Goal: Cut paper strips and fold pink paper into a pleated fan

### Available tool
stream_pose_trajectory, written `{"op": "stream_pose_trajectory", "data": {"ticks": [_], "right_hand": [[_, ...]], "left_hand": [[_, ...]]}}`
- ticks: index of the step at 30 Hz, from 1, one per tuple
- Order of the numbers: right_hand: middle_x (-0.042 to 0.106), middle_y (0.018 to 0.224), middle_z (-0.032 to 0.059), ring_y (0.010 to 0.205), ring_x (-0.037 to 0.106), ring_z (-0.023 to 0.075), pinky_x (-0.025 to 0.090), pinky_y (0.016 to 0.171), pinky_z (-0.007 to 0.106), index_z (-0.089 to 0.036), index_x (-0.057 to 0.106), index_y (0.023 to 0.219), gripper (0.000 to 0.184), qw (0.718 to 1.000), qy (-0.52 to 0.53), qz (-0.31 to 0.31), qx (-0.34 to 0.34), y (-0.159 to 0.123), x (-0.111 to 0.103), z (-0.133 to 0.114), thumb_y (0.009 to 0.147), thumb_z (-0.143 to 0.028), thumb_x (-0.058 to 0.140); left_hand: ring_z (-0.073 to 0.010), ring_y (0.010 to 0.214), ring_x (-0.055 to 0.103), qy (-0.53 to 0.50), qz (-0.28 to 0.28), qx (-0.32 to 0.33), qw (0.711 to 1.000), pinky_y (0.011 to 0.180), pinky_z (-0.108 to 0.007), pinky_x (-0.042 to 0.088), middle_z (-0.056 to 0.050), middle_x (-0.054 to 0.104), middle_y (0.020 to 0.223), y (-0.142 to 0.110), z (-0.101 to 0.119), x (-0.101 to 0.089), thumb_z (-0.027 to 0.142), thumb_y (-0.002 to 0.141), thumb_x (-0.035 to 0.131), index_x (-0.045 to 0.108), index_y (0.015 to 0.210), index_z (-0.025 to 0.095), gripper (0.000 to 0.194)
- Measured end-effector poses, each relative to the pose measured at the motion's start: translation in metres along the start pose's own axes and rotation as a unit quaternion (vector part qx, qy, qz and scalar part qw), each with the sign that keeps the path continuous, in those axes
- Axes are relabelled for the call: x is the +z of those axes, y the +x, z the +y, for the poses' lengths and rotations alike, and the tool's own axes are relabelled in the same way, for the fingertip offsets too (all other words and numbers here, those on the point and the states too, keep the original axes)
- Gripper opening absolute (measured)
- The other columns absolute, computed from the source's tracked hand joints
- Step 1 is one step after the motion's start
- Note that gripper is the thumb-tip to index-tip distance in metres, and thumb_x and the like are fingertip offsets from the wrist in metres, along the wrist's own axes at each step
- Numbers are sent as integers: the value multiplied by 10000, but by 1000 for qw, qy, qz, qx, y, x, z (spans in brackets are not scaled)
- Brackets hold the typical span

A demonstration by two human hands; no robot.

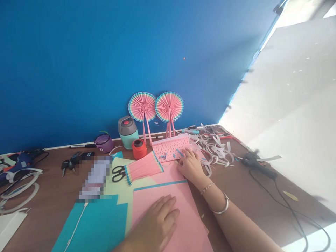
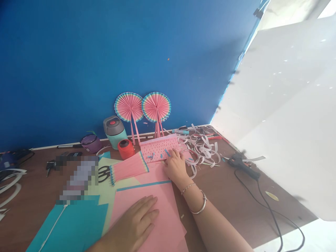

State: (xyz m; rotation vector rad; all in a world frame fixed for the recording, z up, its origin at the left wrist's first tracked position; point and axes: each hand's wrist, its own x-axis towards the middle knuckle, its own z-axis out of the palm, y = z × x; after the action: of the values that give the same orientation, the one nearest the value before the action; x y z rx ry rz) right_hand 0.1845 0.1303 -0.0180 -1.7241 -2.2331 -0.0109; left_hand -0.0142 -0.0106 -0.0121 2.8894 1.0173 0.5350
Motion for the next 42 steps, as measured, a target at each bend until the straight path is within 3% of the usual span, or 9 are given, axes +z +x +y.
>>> {"op": "stream_pose_trajectory", "data": {"ticks": [3, 6, 10, 12, 15, 19, 28, 34, 42], "right_hand": [[572, 1268, 159, 1272, 402, 312, 246, 1055, 471, -173, 620, 601, 146, 999, 35, 13, -14, -1, -4, 1, 740, -171, 575], [595, 1222, 134, 1202, 471, 274, 333, 997, 430, -181, 607, 641, 131, 987, 137, 31, -78, -5, -15, 0, 760, -167, 554], [669, 981, 73, 954, 583, 198, 414, 847, 336, -203, 611, 746, 130, 947, 262, -2, -186, -13, -34, -18, 775, -122, 514], [674, 845, 46, 839, 588, 179, 412, 790, 315, -205, 599, 779, 135, 933, 275, -17, -231, -19, -40, -30, 780, -109, 504], [649, 724, 15, 726, 565, 159, 380, 721, 305, -198, 576, 761, 136, 923, 257, -30, -286, -27, -42, -48, 770, -84, 502], [635, 707, 11, 709, 560, 150, 373, 724, 305, -191, 569, 754, 154, 918, 268, -40, -289, -34, -35, -58, 771, -62, 486], [709, 826, 31, 783, 629, 163, 444, 723, 275, -194, 680, 784, 115, 904, 402, -139, -52, -31, -32, -76, 797, -176, 567], [711, 832, 22, 757, 614, 156, 403, 707, 264, -200, 705, 758, 247, 915, 348, -196, -52, -27, -24, -98, 739, -72, 495], [683, 736, 15, 721, 571, 166, 308, 687, 271, -183, 667, 939, 313, 947, 266, -177, -29, -31, 6, -115, 726, -58, 475]], "left_hand": [[-231, 1194, 540, -50, 27, -20, 998, 990, -358, 486, -111, 581, 1302, -1, 0, 0, 195, 914, 452, 582, 1175, 169, 292], [-201, 1102, 583, -185, 94, -124, 970, 954, -353, 495, -95, 646, 1166, 0, -5, -2, 194, 925, 413, 621, 1076, 201, 257], [-172, 842, 627, -390, 181, -364, 826, 729, -288, 526, -69, 670, 909, 6, -22, -10, 391, 907, 452, 606, 1008, 185, 277], [-144, 660, 579, -459, 196, -435, 749, 544, -239, 468, -36, 639, 795, 10, -29, -14, 488, 859, 487, 577, 1055, 173, 382], [-116, 574, 513, -509, 179, -463, 703, 491, -216, 392, -6, 618, 729, 13, -34, -18, 522, 782, 571, 604, 964, 178, 391], [-137, 645, 539, -481, 163, -450, 734, 599, -237, 419, -5, 616, 690, 12, -36, -21, 453, 781, 581, 596, 695, 180, 286], [-189, 809, 564, -295, 106, -412, 855, 731, -284, 414, -19, 628, 773, 1, -66, -46, 338, 777, 522, 632, 652, 208, 211], [-208, 887, 567, -229, 24, -464, 855, 794, -304, 427, -15, 623, 830, -6, -76, -65, 311, 712, 544, 560, 563, 212, 179], [-219, 945, 549, -135, -69, -474, 867, 763, -296, 418, -33, 624, 855, -12, -82, -66, 247, 752, 484, 576, 601, 210, 181]]}}
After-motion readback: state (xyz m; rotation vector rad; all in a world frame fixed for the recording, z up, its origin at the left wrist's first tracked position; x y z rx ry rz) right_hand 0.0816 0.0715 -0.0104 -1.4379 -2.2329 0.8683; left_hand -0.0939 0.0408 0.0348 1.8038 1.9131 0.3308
